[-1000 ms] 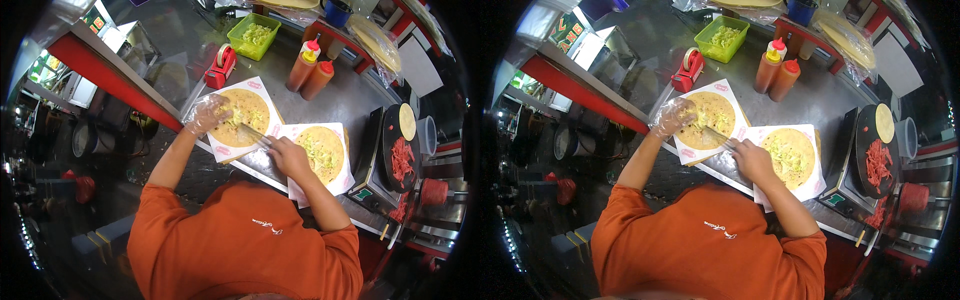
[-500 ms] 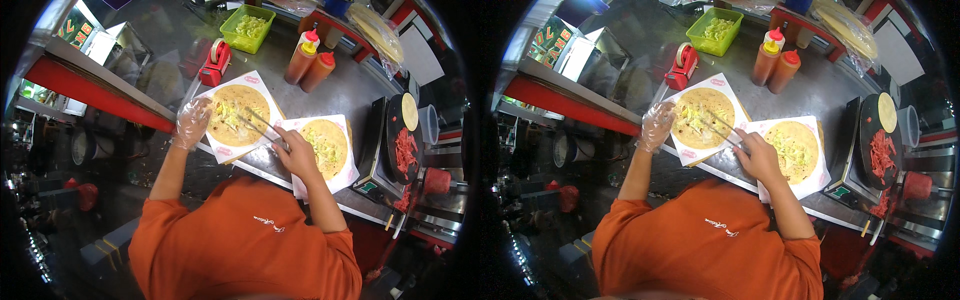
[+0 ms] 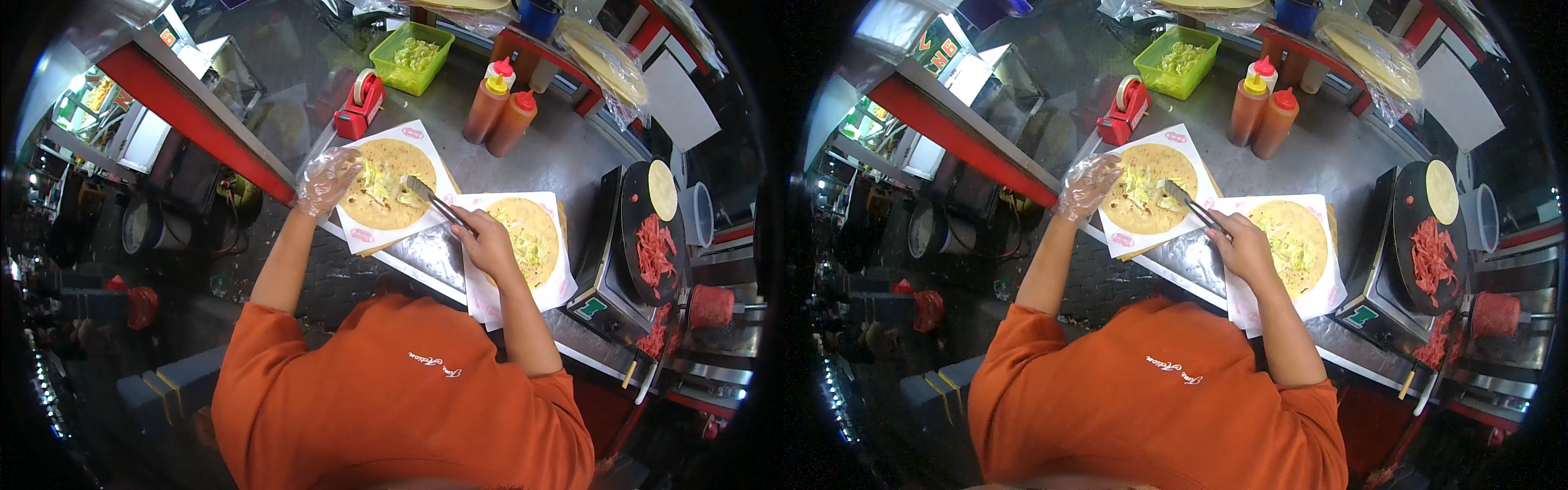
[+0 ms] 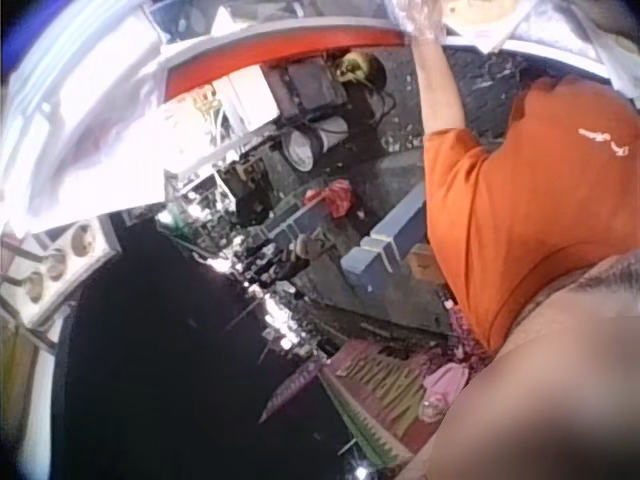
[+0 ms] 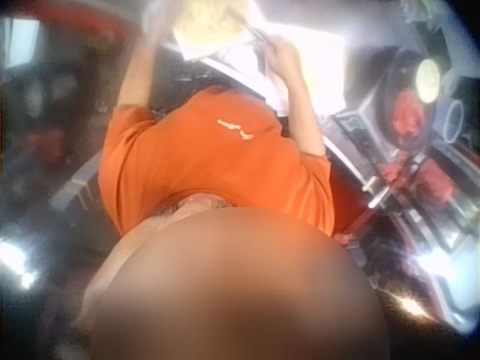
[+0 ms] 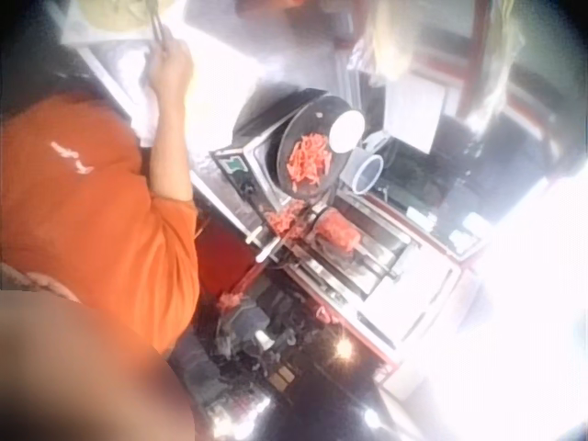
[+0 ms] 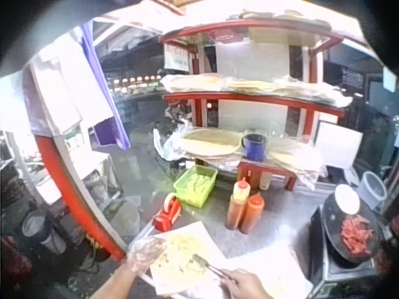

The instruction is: The person assembles tacos by placing shredded lettuce and sliced meat onto tortillas, then adding sauces. The person folds the tortillas and places them into paper wrappers.

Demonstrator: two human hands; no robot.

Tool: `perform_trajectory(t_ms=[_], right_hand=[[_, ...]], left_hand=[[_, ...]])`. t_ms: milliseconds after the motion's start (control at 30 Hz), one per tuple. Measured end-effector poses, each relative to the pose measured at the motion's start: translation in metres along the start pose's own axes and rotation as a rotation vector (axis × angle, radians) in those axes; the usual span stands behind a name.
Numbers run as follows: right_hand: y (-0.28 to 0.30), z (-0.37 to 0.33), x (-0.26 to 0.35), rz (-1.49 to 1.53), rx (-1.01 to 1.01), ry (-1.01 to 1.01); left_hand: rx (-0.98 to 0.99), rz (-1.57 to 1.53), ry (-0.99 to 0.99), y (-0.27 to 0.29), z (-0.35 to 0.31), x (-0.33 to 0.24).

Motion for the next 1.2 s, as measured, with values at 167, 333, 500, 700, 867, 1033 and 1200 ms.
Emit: perform_trajectory(t_ms=[167,333,500,700,867,1033,1200], right_hand=[[-0.007,-0.012,-0.013,-0.023,-0.042,-0.124],[-0.014,-0.026,0.012,0.040,-0.284,-0.069],[0.012,-0.088,0.007,0.243,-0.493,-0.117],[0.170,-0.229,-0.030,0.350,-1.068,-0.083],[0.342,-0.378,-0.102,0.093,-1.304,-0.409],[0.429,-0.453,-0.208,-0.608,-1.166,-0.611],[0.444,-0.444,-0.360,-0.323,-0.797,-0.906]], left_hand=[[0.166,0.236,-0.124,-0.030,-0.003,-0.006],[-0.260,-0.072,0.136,0.026,-0.028,-0.006],[0.122,-0.682,0.292,-0.061,-0.050,-0.096],[1.719,-0.711,-0.145,-0.152,-0.189,-0.304],[1.751,-0.534,-0.619,-0.167,-0.196,-0.379],[1.903,-0.759,-0.116,-0.204,-0.214,-0.429],[1.595,-1.039,0.265,-0.234,-0.194,-0.474]])
Point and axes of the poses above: each hand's wrist, its own z-axis towards the middle knuckle, its own y-axis out of the back of the hand, x = y × z, the point moved 10 cm from there along z, towards the middle knuckle, and after that the axes turned 9 degrees about y, right-handed, at the moved point
